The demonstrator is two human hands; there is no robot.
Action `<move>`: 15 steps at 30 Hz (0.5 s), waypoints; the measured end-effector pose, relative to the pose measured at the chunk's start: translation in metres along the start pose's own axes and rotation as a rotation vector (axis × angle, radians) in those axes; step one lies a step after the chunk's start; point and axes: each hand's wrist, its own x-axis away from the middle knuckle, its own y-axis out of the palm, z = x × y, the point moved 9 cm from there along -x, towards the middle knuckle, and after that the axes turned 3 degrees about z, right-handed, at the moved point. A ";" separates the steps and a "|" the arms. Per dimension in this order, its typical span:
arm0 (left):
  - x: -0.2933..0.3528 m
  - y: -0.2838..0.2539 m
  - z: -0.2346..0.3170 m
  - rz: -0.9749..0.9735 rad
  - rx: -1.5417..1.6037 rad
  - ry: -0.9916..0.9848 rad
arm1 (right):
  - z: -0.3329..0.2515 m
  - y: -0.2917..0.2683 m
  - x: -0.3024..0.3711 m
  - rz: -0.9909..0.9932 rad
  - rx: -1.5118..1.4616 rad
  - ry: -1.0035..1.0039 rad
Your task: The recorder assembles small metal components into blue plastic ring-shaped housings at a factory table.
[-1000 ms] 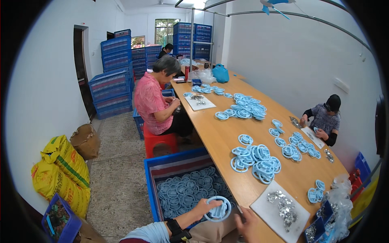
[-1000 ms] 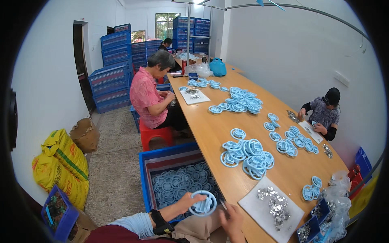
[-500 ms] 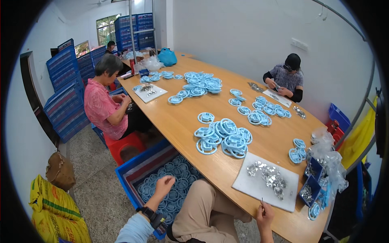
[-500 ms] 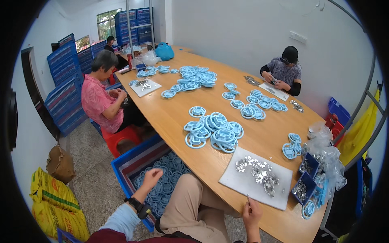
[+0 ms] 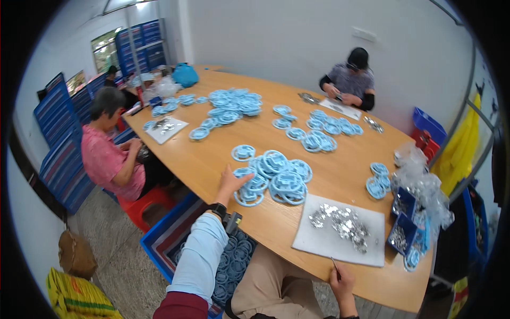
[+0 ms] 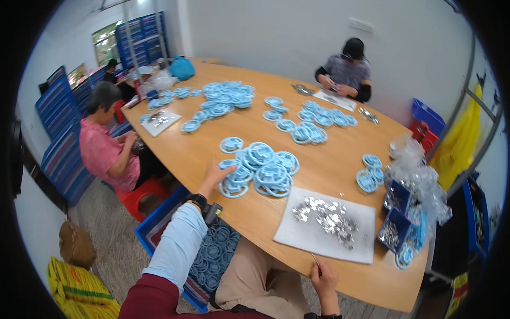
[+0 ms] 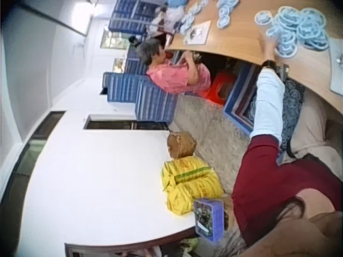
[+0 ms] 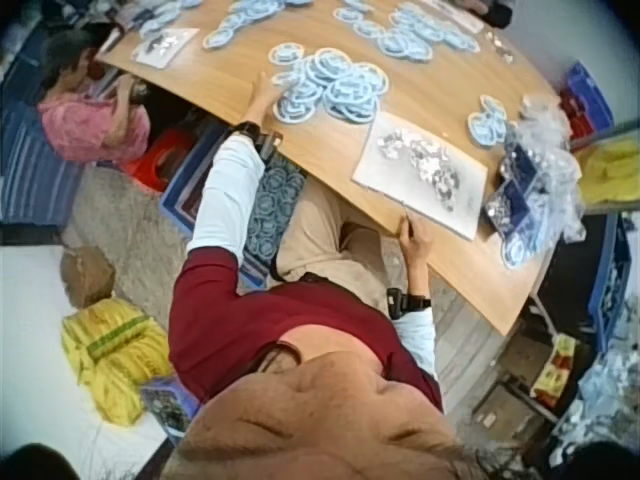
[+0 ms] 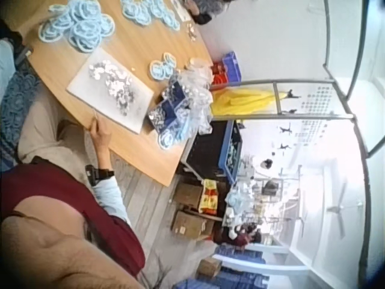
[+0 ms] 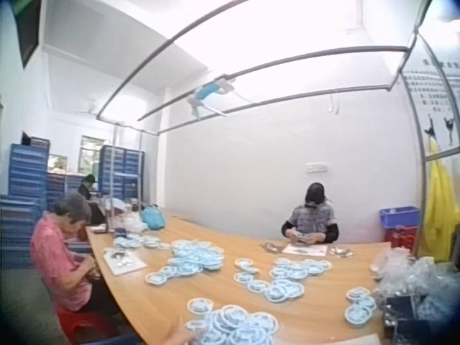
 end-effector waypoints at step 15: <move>-0.010 0.006 -0.011 -0.282 0.223 -0.263 | 0.007 0.000 -0.051 -0.095 -0.093 0.159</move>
